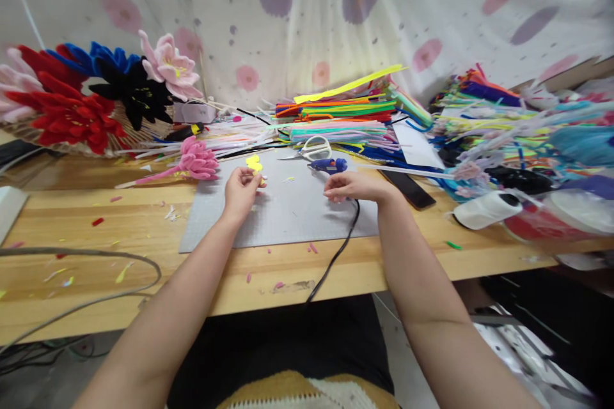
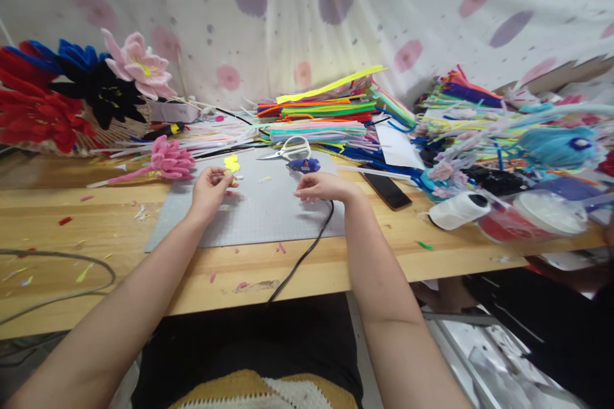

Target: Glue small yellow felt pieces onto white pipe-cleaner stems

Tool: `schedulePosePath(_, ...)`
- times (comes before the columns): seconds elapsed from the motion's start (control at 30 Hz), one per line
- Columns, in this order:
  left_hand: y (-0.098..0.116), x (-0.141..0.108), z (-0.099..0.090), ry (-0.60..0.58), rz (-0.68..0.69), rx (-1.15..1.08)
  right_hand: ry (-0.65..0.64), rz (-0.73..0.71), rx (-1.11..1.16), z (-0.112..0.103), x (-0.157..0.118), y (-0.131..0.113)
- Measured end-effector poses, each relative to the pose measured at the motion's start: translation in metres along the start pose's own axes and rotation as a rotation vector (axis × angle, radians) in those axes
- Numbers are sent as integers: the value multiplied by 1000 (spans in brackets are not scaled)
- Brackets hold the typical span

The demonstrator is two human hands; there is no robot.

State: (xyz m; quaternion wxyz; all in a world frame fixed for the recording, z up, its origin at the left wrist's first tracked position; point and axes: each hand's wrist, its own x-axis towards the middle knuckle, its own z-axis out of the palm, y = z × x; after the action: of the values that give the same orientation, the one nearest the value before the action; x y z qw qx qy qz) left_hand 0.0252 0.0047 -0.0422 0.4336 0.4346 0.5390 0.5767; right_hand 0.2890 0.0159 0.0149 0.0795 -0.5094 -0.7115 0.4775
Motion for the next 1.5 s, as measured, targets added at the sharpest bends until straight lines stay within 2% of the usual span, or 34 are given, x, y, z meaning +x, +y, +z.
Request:
schedulePosePath(0.1,-4,0,-4,-51,94,222,24,109,-62,-8,-4,15)
schedulePosePath(0.23,-10,-2,-6,-204,209,643,306,160,-329,-22,-3,30)
schedulePosePath(0.33,-10,-3,-6,-217,284,840,437,190,-378,-25,1,37)
schedulePosePath(0.43,-7,-1,-9,-204,346,887,488,245,-328,-21,6,39)
schedulePosePath(0.53,-4,4,-17,-232,396,889,527,173,-229,-15,11,39)
schedulePosePath(0.6,-3,6,-23,-230,361,894,528,110,-173,-10,15,39)
schedulePosePath(0.73,-3,8,-29,-115,292,968,532,35,-94,3,26,37)
schedulePosePath(0.9,-11,6,-26,-169,361,1076,713,65,-30,18,40,33)
schedulePosePath(1.03,-13,5,-21,-156,373,1087,741,-1,193,23,40,28)
schedulePosePath(1.17,-8,3,-17,-55,366,1006,637,-185,436,34,34,12)
schedulePosePath(1.23,-7,1,-14,-26,331,907,569,-210,445,43,34,4)
schedulePosePath(1.33,-9,1,-11,-16,267,684,476,-170,365,55,36,-3)
schedulePosePath(1.43,-13,1,-9,17,220,508,450,-136,291,63,41,-5)
schedulePosePath(1.5,-14,1,-8,44,208,481,457,-127,262,64,43,-5)
